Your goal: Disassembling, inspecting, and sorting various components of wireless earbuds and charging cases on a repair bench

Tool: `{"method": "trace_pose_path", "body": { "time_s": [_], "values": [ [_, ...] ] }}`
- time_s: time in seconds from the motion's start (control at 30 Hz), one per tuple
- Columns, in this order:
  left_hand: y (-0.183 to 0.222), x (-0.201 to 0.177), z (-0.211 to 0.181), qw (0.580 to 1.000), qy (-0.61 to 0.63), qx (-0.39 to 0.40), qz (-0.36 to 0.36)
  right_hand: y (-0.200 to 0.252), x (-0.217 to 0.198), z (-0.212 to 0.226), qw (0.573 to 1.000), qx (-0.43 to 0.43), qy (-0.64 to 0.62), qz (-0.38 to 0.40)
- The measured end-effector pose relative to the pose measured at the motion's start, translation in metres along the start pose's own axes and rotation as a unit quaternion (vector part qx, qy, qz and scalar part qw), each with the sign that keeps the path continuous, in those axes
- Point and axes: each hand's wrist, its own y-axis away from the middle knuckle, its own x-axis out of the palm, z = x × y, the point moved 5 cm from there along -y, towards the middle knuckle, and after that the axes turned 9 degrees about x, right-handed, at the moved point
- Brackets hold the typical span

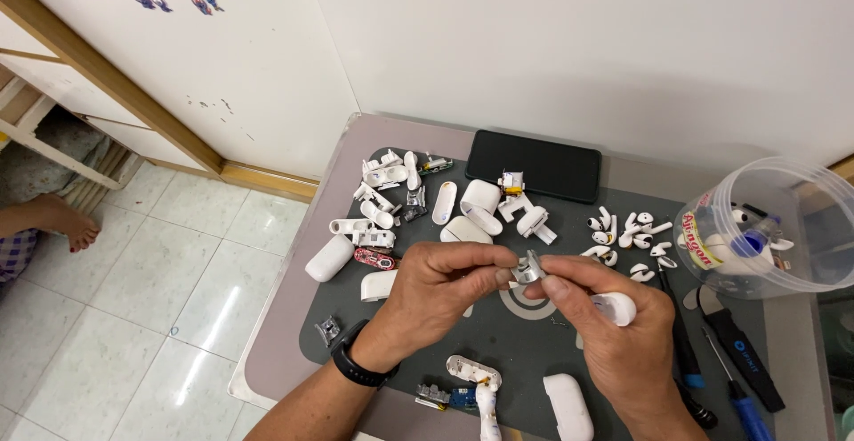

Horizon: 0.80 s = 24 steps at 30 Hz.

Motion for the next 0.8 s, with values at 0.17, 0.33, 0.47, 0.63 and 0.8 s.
{"method": "trace_pose_path", "body": {
  "time_s": [0.17,0.33,0.47,0.63,0.8],
  "values": [
    [0.001,0.003,0.0,0.995,0.097,0.002,0.002,0.003,0.001,0.006,0.999,-0.036,0.019,0.0],
    [-0.001,0.003,-0.015,0.999,-0.001,0.046,0.005,-0.003,-0.003,-0.007,1.0,0.019,-0.02,-0.008],
    [-0.001,0.005,-0.029,0.993,-0.045,0.108,0.021,-0.007,-0.007,-0.02,0.995,0.061,-0.082,-0.011],
    [-0.001,0.006,-0.031,0.986,-0.073,0.146,0.028,-0.008,-0.006,-0.023,0.993,0.077,-0.092,-0.009],
    [0.0,0.007,-0.034,0.973,-0.116,0.2,0.025,-0.012,-0.006,-0.025,0.988,0.094,-0.12,-0.011]
  ]
}}
